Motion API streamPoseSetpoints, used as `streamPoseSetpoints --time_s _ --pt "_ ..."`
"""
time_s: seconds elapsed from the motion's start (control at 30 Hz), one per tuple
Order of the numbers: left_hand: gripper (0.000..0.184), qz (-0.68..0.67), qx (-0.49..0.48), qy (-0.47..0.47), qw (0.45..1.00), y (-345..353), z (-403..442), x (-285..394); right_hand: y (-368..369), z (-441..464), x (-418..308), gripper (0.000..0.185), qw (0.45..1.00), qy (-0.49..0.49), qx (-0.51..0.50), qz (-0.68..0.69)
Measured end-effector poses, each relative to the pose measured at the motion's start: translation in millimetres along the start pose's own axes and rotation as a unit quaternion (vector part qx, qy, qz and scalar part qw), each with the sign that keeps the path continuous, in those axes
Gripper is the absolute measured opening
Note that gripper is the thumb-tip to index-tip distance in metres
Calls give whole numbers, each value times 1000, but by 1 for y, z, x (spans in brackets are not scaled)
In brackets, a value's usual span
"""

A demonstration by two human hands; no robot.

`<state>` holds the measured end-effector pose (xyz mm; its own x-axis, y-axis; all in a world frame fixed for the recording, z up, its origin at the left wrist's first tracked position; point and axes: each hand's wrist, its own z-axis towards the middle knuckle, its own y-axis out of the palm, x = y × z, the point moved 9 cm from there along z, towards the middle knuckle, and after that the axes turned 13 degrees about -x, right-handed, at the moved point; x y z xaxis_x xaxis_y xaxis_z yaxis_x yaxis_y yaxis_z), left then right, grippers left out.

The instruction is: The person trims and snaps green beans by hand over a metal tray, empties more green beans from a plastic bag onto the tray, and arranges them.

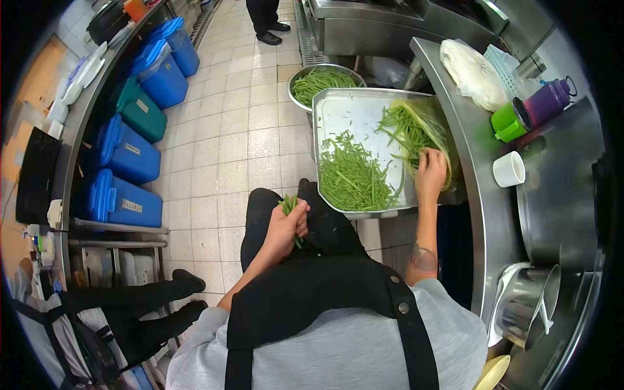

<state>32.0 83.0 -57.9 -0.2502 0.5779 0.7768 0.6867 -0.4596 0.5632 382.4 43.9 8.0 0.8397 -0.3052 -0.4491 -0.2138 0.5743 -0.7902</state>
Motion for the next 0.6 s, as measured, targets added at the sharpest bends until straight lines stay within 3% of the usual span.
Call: streamPoseSetpoints --time_s 0.13,0.23,0.33,0.43,0.6 --pt "18 9 -4 -5 1000 2 2 -5 -26 -5 -41 13 993 -59 76 68" --pt "17 28 -5 -2 1000 5 1 -3 -32 -3 -66 12 988 -50 38 141" --pt "16 48 -5 5 999 7 1 -2 -15 -6 -91 11 968 -46 -72 235" --pt "15 64 -14 18 998 11 1 3 37 -30 -101 11 868 36 -208 450" --pt "17 109 -39 49 992 20 -2 11 74 -72 -150 10 765 55 -342 543"
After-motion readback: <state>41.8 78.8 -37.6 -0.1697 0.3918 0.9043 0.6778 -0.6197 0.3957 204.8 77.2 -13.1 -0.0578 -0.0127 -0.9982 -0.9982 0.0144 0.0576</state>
